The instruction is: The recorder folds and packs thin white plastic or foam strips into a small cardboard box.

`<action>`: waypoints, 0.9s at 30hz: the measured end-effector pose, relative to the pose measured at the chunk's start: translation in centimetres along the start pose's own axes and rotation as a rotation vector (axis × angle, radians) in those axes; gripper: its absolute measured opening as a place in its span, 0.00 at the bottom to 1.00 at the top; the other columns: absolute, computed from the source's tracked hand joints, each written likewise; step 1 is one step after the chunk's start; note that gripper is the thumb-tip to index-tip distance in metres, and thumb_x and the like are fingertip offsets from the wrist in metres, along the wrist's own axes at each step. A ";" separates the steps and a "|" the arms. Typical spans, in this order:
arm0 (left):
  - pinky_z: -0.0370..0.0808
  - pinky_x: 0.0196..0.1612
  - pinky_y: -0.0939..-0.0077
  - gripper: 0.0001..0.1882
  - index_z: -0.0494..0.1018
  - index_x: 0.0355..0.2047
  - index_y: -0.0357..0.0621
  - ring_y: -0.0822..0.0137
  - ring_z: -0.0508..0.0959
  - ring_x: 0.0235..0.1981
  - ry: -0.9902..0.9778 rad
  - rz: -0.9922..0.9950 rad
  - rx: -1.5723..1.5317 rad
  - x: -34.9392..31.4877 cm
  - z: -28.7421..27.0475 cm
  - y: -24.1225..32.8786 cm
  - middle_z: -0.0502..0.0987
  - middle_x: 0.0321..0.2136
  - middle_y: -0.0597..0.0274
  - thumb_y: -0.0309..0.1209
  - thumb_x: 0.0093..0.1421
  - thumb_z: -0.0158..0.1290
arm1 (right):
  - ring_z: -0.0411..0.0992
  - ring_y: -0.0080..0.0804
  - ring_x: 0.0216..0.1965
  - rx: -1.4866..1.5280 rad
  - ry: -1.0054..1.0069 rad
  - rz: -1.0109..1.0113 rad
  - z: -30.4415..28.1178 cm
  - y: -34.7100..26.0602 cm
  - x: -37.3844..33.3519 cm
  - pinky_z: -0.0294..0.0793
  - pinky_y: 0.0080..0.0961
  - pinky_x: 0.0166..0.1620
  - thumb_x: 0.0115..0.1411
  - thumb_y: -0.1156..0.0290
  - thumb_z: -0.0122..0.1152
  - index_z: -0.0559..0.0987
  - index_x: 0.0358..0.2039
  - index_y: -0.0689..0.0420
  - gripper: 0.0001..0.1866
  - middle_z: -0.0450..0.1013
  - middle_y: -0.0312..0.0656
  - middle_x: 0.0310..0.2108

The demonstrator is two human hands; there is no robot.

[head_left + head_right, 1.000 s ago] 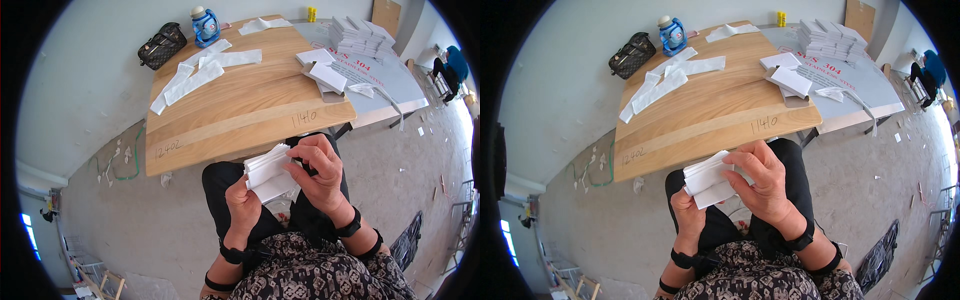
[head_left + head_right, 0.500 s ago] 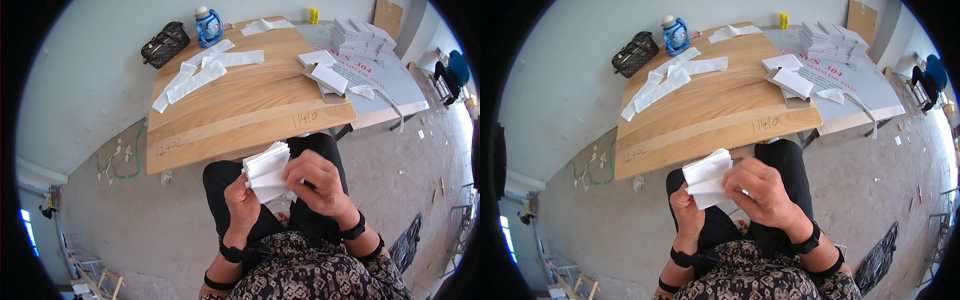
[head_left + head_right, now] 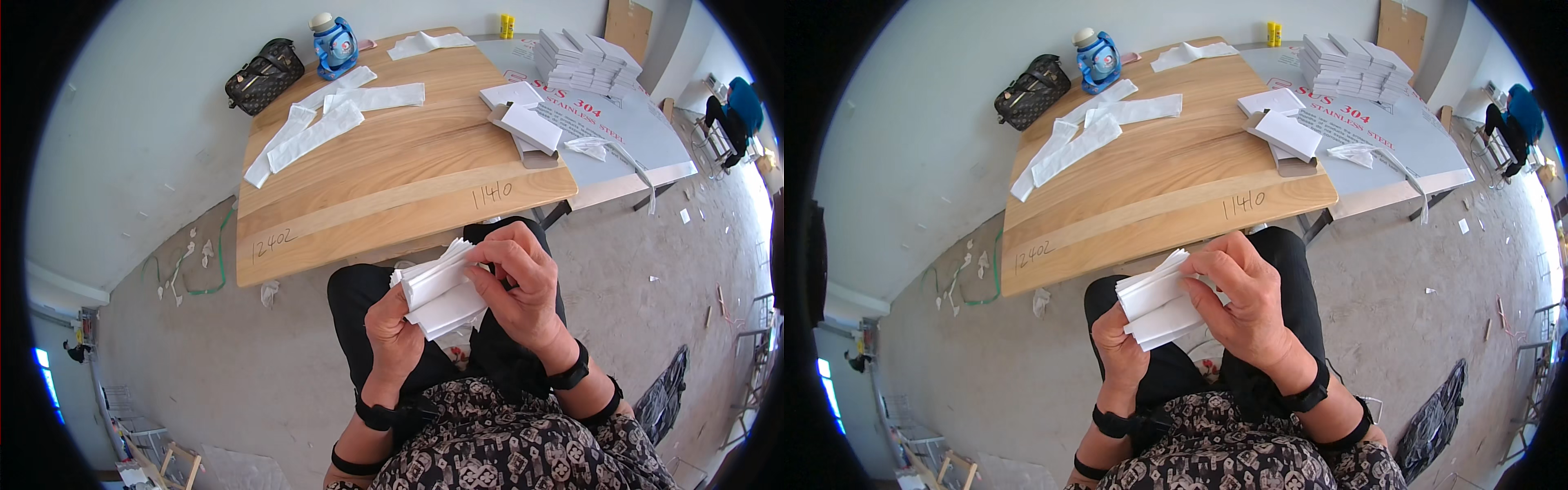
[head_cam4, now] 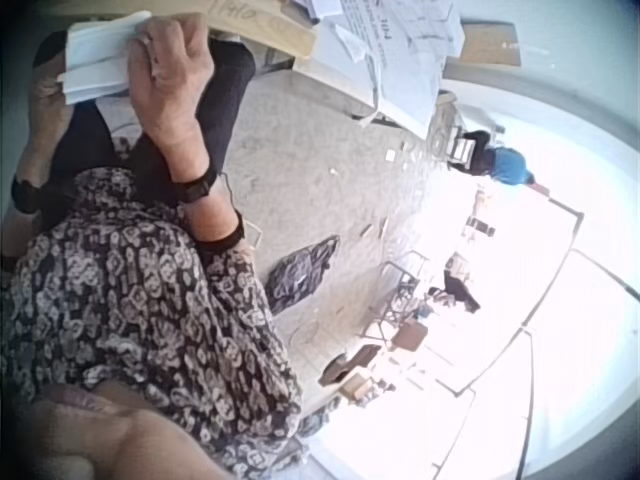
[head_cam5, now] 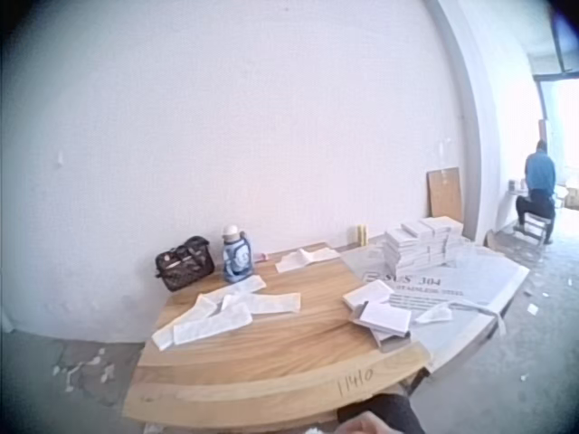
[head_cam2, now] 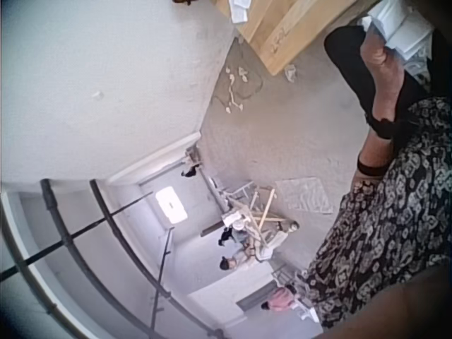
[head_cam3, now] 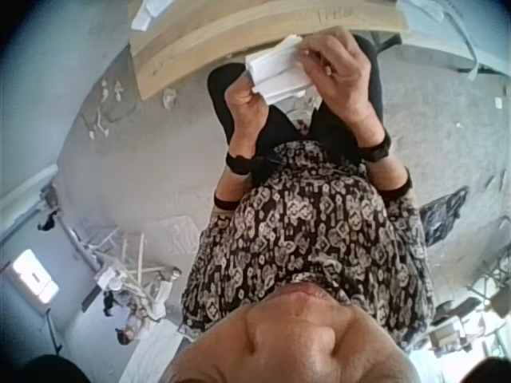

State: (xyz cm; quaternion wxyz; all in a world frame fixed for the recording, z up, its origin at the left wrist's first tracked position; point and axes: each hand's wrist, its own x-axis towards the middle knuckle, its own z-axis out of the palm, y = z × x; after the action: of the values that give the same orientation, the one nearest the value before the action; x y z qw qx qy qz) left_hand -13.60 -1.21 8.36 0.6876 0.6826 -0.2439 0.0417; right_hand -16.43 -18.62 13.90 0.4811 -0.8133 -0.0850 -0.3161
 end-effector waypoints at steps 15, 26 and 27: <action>0.71 0.47 0.79 0.13 0.76 0.44 0.33 0.74 0.76 0.41 0.054 -0.021 -0.011 0.0 -0.1 -0.2 0.80 0.40 0.62 0.19 0.58 0.54 | 0.70 0.34 0.27 0.152 -0.125 -0.130 -0.7 1.0 -0.7 0.70 0.26 0.29 0.46 0.84 0.63 0.75 0.28 0.59 0.09 0.71 0.40 0.26; 0.71 0.48 0.77 0.13 0.77 0.44 0.35 0.70 0.76 0.44 -0.050 0.044 0.019 -0.1 0.0 -0.1 0.79 0.43 0.58 0.18 0.57 0.55 | 0.69 0.33 0.22 0.032 -0.080 0.103 -0.4 -0.4 -0.2 0.67 0.25 0.26 0.48 0.80 0.65 0.78 0.31 0.60 0.08 0.69 0.39 0.23; 0.71 0.48 0.77 0.13 0.77 0.44 0.35 0.70 0.76 0.44 -0.051 0.044 0.018 -0.1 0.0 0.0 0.79 0.43 0.58 0.18 0.57 0.55 | 0.69 0.33 0.23 0.010 -0.066 0.060 -0.4 -0.2 -0.2 0.67 0.25 0.26 0.47 0.81 0.65 0.78 0.31 0.60 0.09 0.69 0.39 0.23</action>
State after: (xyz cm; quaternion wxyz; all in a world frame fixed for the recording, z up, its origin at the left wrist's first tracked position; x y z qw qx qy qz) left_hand -13.65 -1.17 8.32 0.6739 0.6841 -0.2758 0.0416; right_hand -16.89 -18.82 14.08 0.4915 -0.8229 -0.0780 -0.2740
